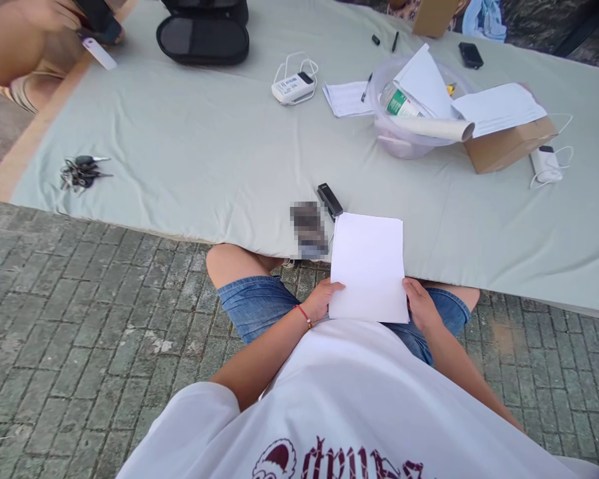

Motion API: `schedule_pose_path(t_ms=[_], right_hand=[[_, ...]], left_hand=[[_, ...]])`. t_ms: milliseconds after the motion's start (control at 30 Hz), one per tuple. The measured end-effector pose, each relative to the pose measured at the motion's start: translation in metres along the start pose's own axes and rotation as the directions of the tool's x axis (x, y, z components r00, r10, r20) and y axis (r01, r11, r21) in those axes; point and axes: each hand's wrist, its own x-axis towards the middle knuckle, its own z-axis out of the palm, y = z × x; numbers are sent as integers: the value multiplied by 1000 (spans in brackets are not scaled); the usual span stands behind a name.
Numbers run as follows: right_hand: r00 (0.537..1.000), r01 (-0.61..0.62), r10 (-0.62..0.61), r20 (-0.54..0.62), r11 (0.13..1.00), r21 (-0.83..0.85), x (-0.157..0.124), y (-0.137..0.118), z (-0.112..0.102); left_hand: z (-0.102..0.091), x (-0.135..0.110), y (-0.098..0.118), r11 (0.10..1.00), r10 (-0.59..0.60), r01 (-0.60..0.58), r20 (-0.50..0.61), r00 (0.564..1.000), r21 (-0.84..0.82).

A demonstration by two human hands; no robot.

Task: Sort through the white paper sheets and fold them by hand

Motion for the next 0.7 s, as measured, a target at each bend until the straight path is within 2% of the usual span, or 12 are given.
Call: schedule_pose_path(t_ms=[100,200,267,367,500,600,700], right_hand=[[993,-67,59,100,995,70,3,-6,13],[985,-114,93,147,983,144,4,-9,19],[979,-161,123,163,957,243,7,-10,19],[961,-232,157,226,903,362,14,-12,16],[917,-317,209,339,898,304,19,-14,10],[924,-273,187,335,934,233,21,-19,4],[967,-125,85,241,980,157,28,-34,-4]], left_hand=[[-4,-1,7,996,-53,61,107,993,-65],[-6,0,15,987,-94,115,183,979,-110],[-4,2,16,989,-110,126,175,978,-80],[1,7,10,992,-124,124,101,987,6],[7,8,4,991,-78,69,80,994,115],[11,2,15,973,-4,-26,129,992,230],[23,-5,41,950,109,-172,238,965,261]])
